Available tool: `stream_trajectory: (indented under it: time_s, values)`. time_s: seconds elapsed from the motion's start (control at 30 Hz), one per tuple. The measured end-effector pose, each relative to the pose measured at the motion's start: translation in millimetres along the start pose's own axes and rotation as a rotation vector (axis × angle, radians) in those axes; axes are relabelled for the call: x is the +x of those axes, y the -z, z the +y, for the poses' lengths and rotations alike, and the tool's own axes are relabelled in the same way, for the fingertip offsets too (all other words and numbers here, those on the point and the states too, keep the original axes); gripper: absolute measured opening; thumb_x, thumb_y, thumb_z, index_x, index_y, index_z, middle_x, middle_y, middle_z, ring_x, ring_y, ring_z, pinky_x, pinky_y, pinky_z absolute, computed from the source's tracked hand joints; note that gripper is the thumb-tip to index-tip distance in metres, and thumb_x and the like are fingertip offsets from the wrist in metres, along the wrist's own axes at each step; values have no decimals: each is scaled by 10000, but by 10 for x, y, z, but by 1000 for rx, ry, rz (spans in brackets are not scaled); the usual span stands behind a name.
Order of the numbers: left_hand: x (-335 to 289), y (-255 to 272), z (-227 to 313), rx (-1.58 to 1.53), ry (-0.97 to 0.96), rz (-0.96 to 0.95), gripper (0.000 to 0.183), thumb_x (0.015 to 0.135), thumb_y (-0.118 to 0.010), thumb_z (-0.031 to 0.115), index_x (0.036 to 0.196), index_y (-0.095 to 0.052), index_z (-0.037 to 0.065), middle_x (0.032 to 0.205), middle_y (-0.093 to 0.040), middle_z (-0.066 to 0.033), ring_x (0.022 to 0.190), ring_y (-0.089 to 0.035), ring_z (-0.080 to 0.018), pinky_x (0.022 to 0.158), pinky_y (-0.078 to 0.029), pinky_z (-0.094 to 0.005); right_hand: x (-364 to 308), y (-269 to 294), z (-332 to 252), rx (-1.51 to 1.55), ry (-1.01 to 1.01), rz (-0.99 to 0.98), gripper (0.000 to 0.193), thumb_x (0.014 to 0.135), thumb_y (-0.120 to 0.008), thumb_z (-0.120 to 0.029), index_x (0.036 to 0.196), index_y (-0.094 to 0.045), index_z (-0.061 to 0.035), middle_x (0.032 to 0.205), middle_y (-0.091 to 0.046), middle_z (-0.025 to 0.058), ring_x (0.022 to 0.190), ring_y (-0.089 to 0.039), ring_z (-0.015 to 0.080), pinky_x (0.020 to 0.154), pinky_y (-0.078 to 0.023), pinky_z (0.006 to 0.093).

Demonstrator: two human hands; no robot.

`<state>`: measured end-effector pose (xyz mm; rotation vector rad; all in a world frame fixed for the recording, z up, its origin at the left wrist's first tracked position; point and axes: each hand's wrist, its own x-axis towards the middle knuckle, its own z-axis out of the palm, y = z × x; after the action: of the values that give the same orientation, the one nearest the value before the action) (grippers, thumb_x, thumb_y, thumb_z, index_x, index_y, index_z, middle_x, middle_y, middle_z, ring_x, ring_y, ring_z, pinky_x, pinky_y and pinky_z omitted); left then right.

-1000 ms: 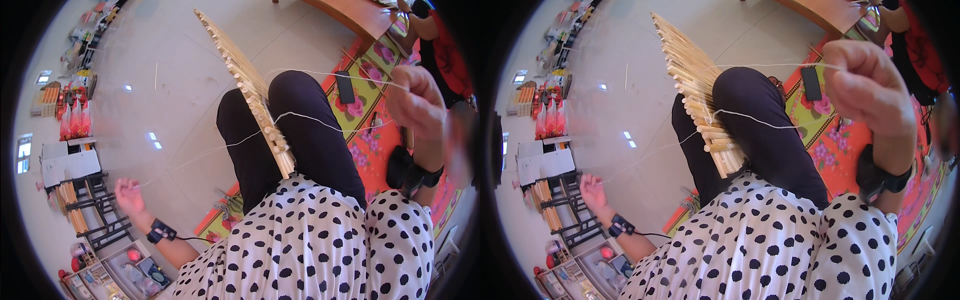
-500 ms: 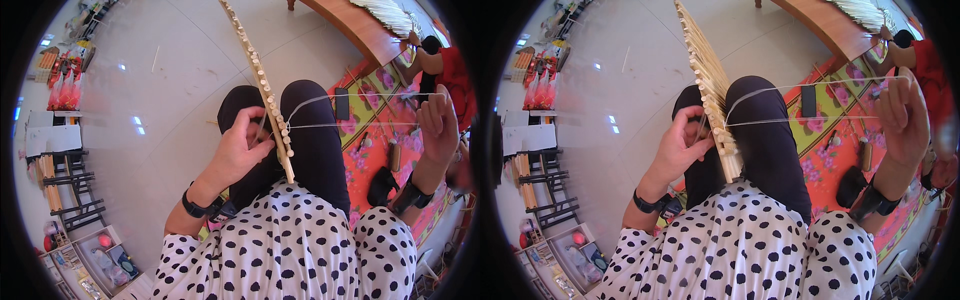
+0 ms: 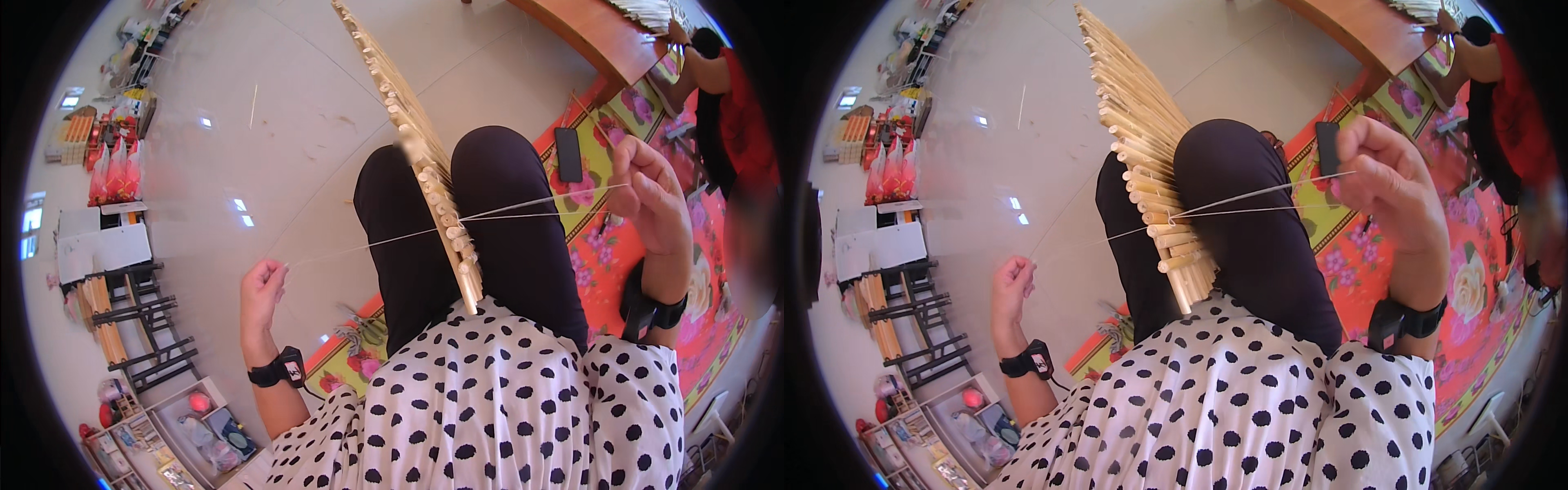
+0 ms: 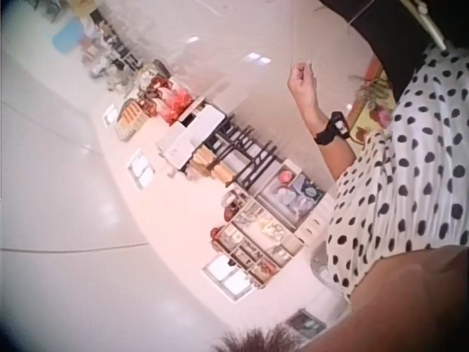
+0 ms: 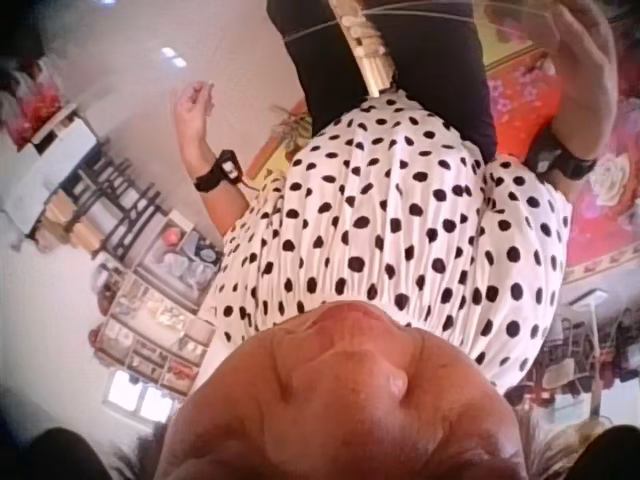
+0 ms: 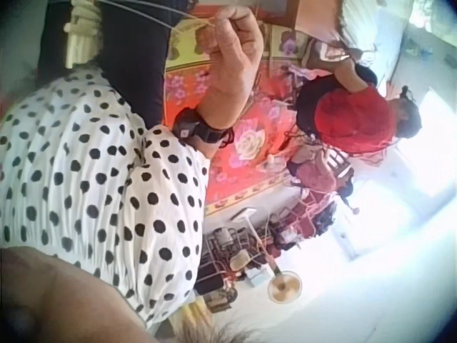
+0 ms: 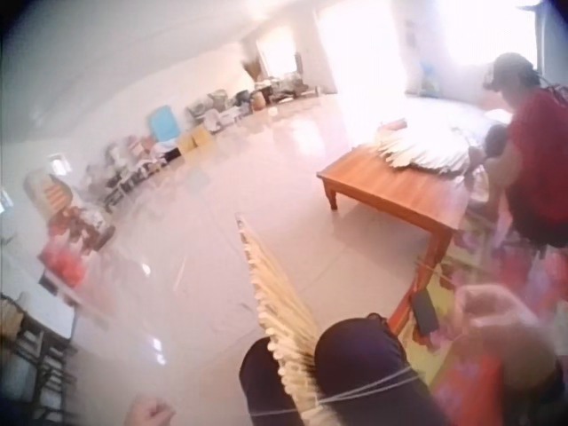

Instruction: The person sits on a mat and weaves a thin white string through a bundle of bamboo sticks held in their lap. They repeatedly wrap the string around the sticks and pull it tight to secure the bundle.

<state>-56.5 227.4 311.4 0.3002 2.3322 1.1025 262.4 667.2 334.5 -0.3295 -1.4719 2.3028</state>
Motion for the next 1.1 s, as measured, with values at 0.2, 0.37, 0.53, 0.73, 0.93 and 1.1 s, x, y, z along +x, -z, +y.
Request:
stream_trajectory:
  time_s: [0.2, 0.37, 0.53, 0.73, 0.93, 1.1]
  values:
    - [29, 340, -1129, 529, 128, 119, 135, 885, -642, 105, 771, -630, 33, 605, -533, 14, 499, -468, -72, 452, -368, -240, 139, -668, 111, 350, 63, -268, 440, 800, -712, -29, 1198, -543, 54, 686, -530, -34, 580, -456, 40, 545, -353, 201]
    - [98, 564, -1858, 470, 469, 111, 78, 837, -638, 81, 777, -629, 32, 593, -527, -16, 470, -492, -117, 416, -409, -290, 242, -886, 137, -44, 17, -179, 485, 791, -677, 27, 1261, -557, 30, 718, -550, -26, 651, -514, 45, 648, -435, 205]
    - [119, 493, -2378, 299, 665, 30, 65, 807, -675, 76, 787, -619, 47, 596, -535, -40, 443, -498, -147, 409, -425, -310, 261, -1000, 310, -707, 94, -17, 393, 758, -656, 64, 1143, -673, -14, 641, -513, 10, 597, -500, 78, 610, -446, 233]
    - [240, -241, -2482, 77, 671, -121, 121, 821, -697, 164, 889, -681, 65, 757, -643, -29, 666, -648, -147, 546, -489, -314, 237, -1123, 455, -1134, 372, 73, 53, 750, -682, -69, 719, -665, -29, 639, -572, 109, 685, -619, 294, 642, -506, 406]
    - [581, -144, -2843, 915, 229, -40, 530, 753, -758, 407, 1056, -687, -22, 1024, -687, -245, 1016, -629, -443, 896, -506, -479, 245, -1132, 399, -987, 323, 37, 85, 759, -643, -36, 688, -627, 6, 666, -603, 151, 655, -620, 334, 608, -501, 416]
    - [966, -296, -876, 675, -474, 374, 388, 821, -694, 85, 1185, -585, 5, 1142, -611, -182, 1090, -563, -374, 960, -453, -434, 260, -1098, 386, -1061, 232, -83, 74, 804, -660, -18, 857, -704, 8, 694, -646, 151, 617, -642, 313, 556, -498, 358]
